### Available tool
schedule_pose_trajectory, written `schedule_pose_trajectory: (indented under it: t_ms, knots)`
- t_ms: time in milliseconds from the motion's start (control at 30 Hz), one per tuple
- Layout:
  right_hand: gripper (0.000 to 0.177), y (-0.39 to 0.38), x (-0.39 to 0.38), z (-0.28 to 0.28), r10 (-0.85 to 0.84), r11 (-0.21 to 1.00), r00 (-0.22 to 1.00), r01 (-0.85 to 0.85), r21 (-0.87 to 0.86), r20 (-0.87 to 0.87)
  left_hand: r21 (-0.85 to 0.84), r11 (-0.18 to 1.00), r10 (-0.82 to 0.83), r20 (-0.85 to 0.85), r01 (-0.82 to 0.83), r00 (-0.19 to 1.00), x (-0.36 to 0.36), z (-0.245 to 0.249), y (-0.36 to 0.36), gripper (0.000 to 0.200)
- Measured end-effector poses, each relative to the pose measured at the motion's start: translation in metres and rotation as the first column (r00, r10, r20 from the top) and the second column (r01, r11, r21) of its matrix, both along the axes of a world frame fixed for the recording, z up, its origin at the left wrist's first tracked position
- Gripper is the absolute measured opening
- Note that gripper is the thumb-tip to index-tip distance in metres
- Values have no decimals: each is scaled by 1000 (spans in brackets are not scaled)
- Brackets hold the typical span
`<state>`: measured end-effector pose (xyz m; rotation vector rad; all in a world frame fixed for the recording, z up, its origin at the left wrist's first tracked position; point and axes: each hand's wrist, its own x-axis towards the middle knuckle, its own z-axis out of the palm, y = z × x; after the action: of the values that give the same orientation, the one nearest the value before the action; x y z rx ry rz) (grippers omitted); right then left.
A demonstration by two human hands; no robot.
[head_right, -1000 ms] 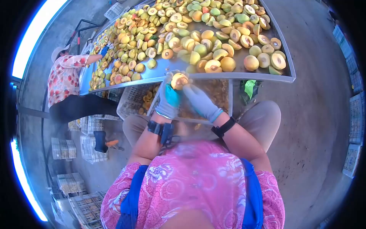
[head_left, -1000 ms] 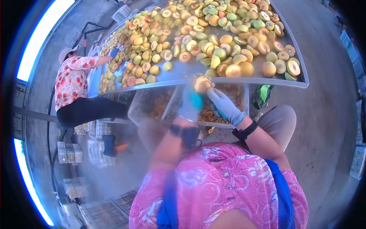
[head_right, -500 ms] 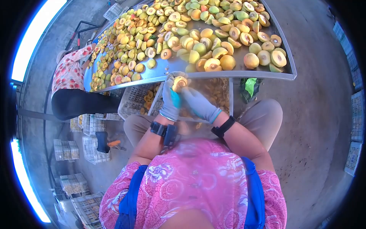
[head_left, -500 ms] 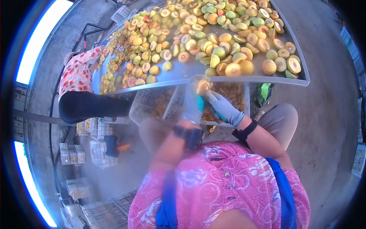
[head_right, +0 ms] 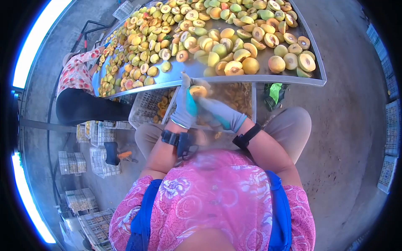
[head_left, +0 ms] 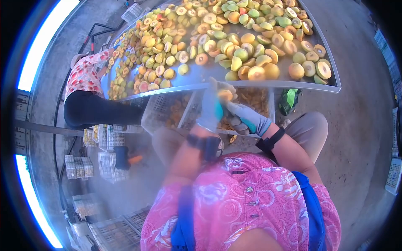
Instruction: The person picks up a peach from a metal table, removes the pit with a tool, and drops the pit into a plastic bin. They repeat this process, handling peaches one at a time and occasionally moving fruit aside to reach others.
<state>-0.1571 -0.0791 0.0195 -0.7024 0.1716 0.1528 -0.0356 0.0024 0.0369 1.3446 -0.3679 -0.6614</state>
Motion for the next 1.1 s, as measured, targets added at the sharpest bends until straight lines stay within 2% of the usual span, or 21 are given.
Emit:
schedule_pose_trajectory:
  t_ms: [100, 167, 200, 267, 300, 367, 400, 467, 500, 567, 600, 633, 667, 700, 800, 833, 867, 900, 933, 1000, 1100]
  knots:
    - [41, 0, -1, -6, 64, 996, 998, -65, 54, 22, 20, 991, -127, -142, 131, 982, 9, -6, 6, 57]
    - [33, -1, 4, -30, 163, 986, 984, -164, 6, 68, 187, 971, -195, 282, 146, 939, 17, -24, 10, 62]
    - [33, -1, 3, -32, 165, 986, 984, -166, 9, 65, 188, 971, -193, 277, 144, 941, 16, -21, 13, 62]
    - [32, 1, 4, -34, 299, 915, 954, -293, 276, 21, 189, 947, -291, 173, 259, 941, 17, -13, 19, 63]
    - [32, 3, 5, -35, 303, 915, 953, -297, 274, 19, 186, 949, -287, 173, 255, 942, 18, -14, 20, 63]
    - [36, 8, 8, -36, 358, 793, 909, -416, 445, 211, -108, 924, -372, -13, 368, 928, 22, -17, 21, 59]
    - [36, 10, 10, -38, 362, 793, 908, -419, 442, 211, -111, 924, -369, -11, 365, 930, 19, -12, 22, 59]
    - [40, 14, 14, -41, 372, 656, 870, -493, 572, 323, -133, 966, -241, -146, 222, 960, 10, 4, 27, 54]
    - [40, 17, 14, -45, 378, 653, 867, -498, 571, 325, -133, 967, -235, -145, 216, 961, 16, 3, 30, 54]
    - [40, 21, 10, -54, 389, 641, 869, -494, 587, 307, -296, 952, -3, -264, -78, 964, 47, -9, 43, 57]
    - [40, 20, 10, -54, 398, 633, 864, -502, 589, 309, -307, 939, 35, -359, -153, 933, 91, -30, 63, 51]
    - [40, 18, 9, -52, 375, 598, 871, -489, 635, 317, -256, 953, 88, -271, -160, 959, 80, 8, 75, 44]
    - [40, 17, 9, -51, 350, 558, 879, -473, 681, 324, -31, 975, 220, 200, -218, 955, 115, -7, 98, 40]
    - [41, 17, 11, -53, 301, 579, 888, -459, 674, 347, 22, 942, 318, 265, -336, 910, 127, -1, 107, 39]
    - [42, 16, 16, -57, 234, 657, 934, -358, 664, 272, 133, 851, 322, 631, -507, 706, 157, 3, 120, 34]
    - [43, 16, 16, -55, 221, 690, 946, -324, 647, 238, 123, 853, 325, 635, -507, 701, 165, 1, 113, 34]
    - [43, 16, 18, -55, 217, 699, 945, -326, 637, 245, 202, 854, 181, 750, -480, 637, 173, -4, 101, 35]
    - [43, 17, 20, -56, 231, 690, 940, -339, 639, 250, 281, 840, 27, 833, -464, 553, 179, -8, 86, 36]
    - [42, 18, 21, -56, 245, 680, 936, -351, 644, 251, 310, 828, -125, 914, -468, 385, 181, -11, 67, 39]
    - [40, 17, 23, -53, 243, 720, 945, -327, 612, 220, 446, 768, -203, 850, -459, 486, 177, -15, 24, 49]
    - [38, 16, 26, -56, 253, 731, 949, -314, 605, 186, 530, 724, -306, 821, -443, 483, 172, -13, -23, 60]
